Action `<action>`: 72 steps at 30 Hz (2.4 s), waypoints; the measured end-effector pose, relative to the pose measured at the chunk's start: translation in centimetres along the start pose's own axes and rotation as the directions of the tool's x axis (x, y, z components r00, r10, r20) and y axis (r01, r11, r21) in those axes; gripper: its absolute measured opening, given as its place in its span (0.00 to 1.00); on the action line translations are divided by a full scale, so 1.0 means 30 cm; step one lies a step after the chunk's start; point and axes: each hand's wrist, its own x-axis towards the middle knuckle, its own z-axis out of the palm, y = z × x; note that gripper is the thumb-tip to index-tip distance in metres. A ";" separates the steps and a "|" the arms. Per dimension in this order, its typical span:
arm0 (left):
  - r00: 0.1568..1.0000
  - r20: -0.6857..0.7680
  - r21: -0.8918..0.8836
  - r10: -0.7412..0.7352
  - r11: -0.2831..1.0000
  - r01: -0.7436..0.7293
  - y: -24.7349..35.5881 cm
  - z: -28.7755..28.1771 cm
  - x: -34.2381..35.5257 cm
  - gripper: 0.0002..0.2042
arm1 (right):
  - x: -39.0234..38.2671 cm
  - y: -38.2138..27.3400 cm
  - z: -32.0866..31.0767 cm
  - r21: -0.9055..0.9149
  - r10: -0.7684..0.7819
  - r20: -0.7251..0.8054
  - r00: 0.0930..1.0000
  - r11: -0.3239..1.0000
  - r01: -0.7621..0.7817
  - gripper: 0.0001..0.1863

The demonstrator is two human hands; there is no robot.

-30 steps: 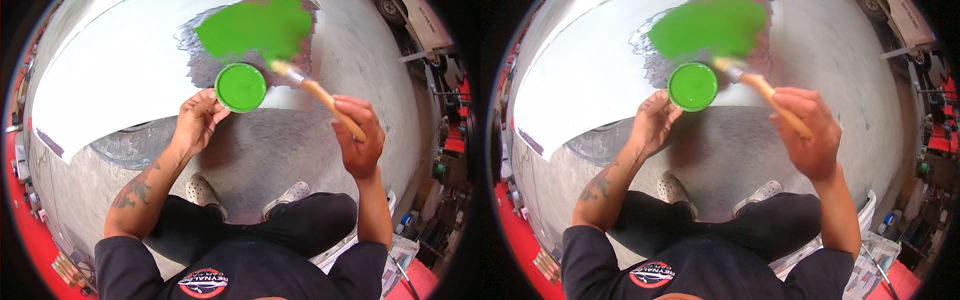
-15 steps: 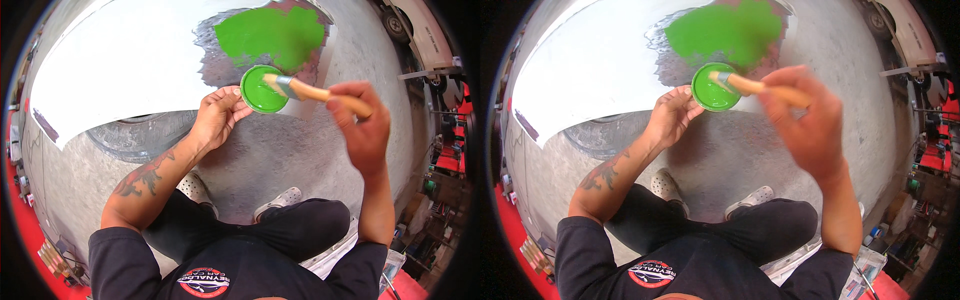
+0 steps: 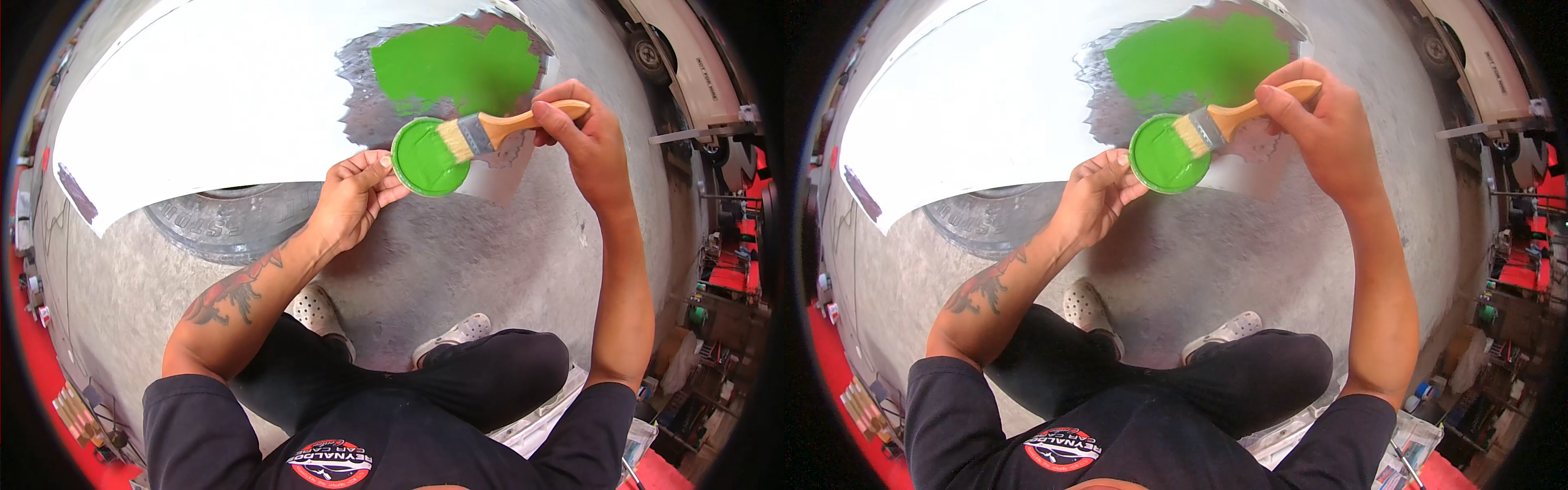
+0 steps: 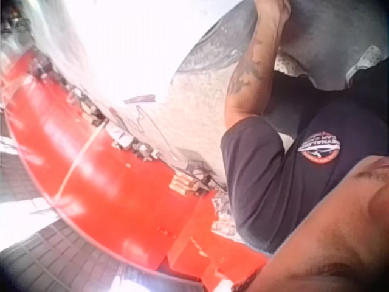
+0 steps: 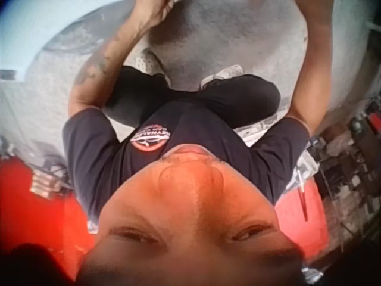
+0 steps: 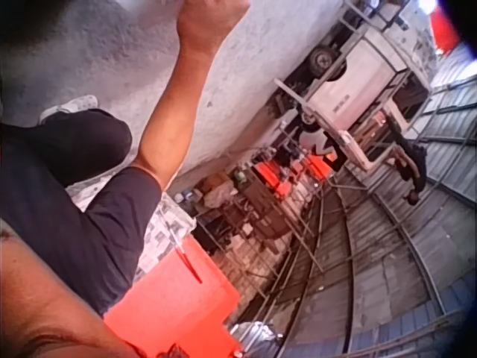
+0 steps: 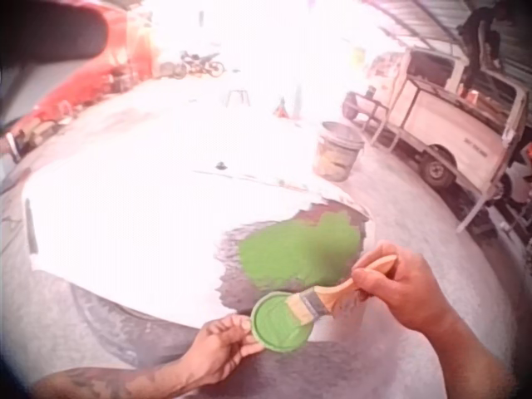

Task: Apply green paint to a white car fender using a paintbrush.

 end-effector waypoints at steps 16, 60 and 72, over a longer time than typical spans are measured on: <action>0.993 0.061 -0.032 -0.105 0.994 0.107 -0.002 -0.094 -0.056 0.08 | 0.068 0.073 0.192 0.206 -0.096 -0.098 0.991 0.972 0.115 0.08; 0.949 0.209 0.028 -0.234 0.972 0.234 -0.059 -0.103 -0.068 0.08 | -0.037 0.169 0.072 -0.171 -0.205 -0.191 0.960 0.970 0.173 0.08; 0.947 0.234 0.025 -0.221 0.975 0.222 -0.054 -0.109 -0.076 0.07 | -0.043 0.039 0.064 -0.076 -0.294 -0.207 0.933 0.956 0.284 0.06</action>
